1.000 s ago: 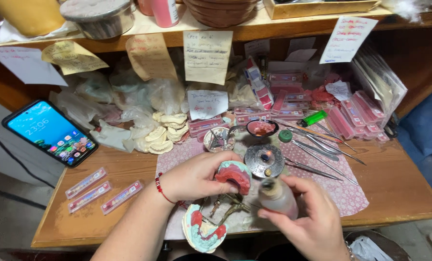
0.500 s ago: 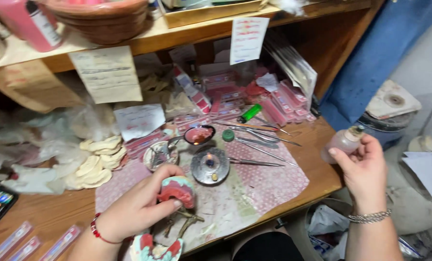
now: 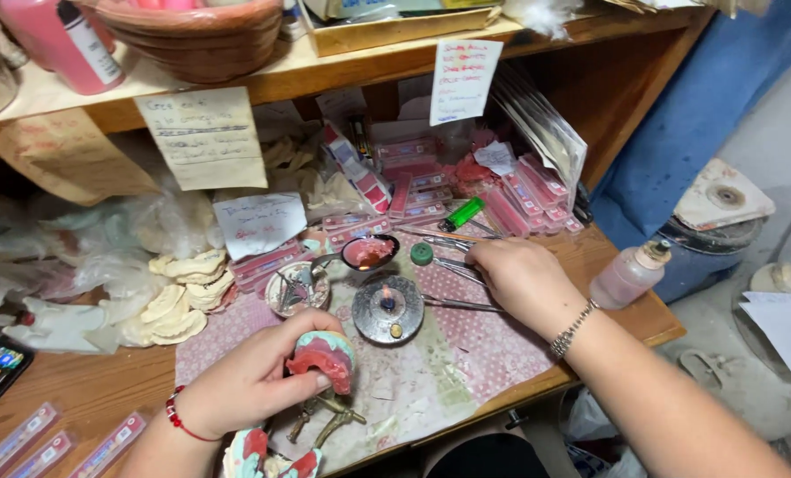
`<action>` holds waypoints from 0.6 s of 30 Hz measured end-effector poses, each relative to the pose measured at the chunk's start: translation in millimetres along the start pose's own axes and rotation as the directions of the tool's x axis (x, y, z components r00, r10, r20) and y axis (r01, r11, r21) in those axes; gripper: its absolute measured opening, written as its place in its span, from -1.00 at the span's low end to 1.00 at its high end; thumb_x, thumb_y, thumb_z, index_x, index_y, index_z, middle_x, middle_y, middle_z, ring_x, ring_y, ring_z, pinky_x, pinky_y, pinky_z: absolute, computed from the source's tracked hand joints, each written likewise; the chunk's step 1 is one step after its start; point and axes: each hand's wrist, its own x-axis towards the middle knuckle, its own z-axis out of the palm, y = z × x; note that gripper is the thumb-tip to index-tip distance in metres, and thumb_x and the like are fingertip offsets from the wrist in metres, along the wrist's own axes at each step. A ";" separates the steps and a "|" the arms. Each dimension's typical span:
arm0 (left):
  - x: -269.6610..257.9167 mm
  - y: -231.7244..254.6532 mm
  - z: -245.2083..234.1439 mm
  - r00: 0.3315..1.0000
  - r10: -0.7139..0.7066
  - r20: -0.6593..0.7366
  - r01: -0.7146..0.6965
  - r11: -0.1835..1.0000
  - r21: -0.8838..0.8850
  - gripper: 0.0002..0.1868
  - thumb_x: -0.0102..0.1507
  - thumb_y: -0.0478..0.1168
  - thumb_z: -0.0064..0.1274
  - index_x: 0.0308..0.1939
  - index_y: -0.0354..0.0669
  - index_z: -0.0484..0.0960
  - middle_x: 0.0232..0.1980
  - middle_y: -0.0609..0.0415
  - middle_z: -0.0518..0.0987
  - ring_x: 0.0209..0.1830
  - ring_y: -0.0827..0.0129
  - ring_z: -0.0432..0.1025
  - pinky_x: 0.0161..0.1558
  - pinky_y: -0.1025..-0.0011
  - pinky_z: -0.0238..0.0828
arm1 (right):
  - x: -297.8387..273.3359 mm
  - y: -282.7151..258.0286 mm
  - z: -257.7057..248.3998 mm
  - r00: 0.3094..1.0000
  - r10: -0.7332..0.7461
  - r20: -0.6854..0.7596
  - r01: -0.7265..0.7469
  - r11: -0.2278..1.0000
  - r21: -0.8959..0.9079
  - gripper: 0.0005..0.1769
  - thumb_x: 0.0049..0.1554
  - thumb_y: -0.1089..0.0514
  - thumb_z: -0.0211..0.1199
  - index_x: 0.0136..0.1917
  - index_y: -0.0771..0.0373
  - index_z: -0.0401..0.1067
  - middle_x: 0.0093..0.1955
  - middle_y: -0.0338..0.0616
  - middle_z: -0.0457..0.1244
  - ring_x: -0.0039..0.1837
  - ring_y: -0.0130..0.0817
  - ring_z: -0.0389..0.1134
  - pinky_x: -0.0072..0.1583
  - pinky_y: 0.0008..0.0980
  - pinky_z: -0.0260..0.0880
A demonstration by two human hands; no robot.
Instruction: Shape and refine a dental prosthesis model using specialized laboratory tools
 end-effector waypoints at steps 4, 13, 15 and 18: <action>0.7 3.0 -0.7 1.000 -0.016 0.001 0.016 1.000 0.022 -0.65 0.28 -0.01 0.13 0.10 0.02 0.51 -0.26 0.26 0.56 -0.39 0.49 0.38 -0.31 0.51 0.31 | 12.3 -9.3 5.1 0.993 -0.057 0.101 0.068 0.992 -0.108 -0.96 0.07 0.22 0.19 -0.20 0.14 0.35 -0.22 -0.10 0.34 -0.08 0.03 0.40 -0.06 0.05 0.43; 0.9 6.5 -0.2 0.999 -0.030 0.027 0.030 1.000 0.001 -0.65 0.27 -0.08 0.11 0.12 0.01 0.50 -0.28 0.29 0.61 -0.39 0.53 0.43 -0.29 0.52 0.37 | 37.9 -29.1 -9.8 0.814 0.277 0.511 -0.162 0.952 -0.259 -0.73 0.08 0.17 0.10 0.07 0.26 0.31 0.07 0.06 0.41 0.12 0.17 0.45 0.07 0.09 0.47; 0.3 7.0 0.1 0.999 -0.037 0.029 0.037 0.999 -0.004 -0.64 0.27 -0.08 0.11 0.12 0.02 0.50 -0.26 0.29 0.62 -0.37 0.54 0.43 -0.30 0.53 0.37 | 39.4 -36.8 -14.3 0.771 0.356 0.528 -0.229 0.928 -0.293 -0.74 0.14 0.17 0.06 0.10 0.27 0.30 0.11 0.04 0.42 0.17 0.14 0.46 0.07 0.08 0.50; 1.5 12.5 0.7 1.000 -0.003 0.026 0.004 0.999 -0.048 -0.65 0.27 -0.11 0.10 0.12 -0.03 0.49 -0.20 0.26 0.72 -0.30 0.54 0.52 -0.23 0.53 0.45 | 32.0 -32.5 -17.8 0.786 0.340 0.516 -0.224 0.935 -0.274 -0.74 0.10 0.14 0.10 0.07 0.24 0.32 0.09 0.05 0.41 0.15 0.13 0.45 0.10 0.05 0.47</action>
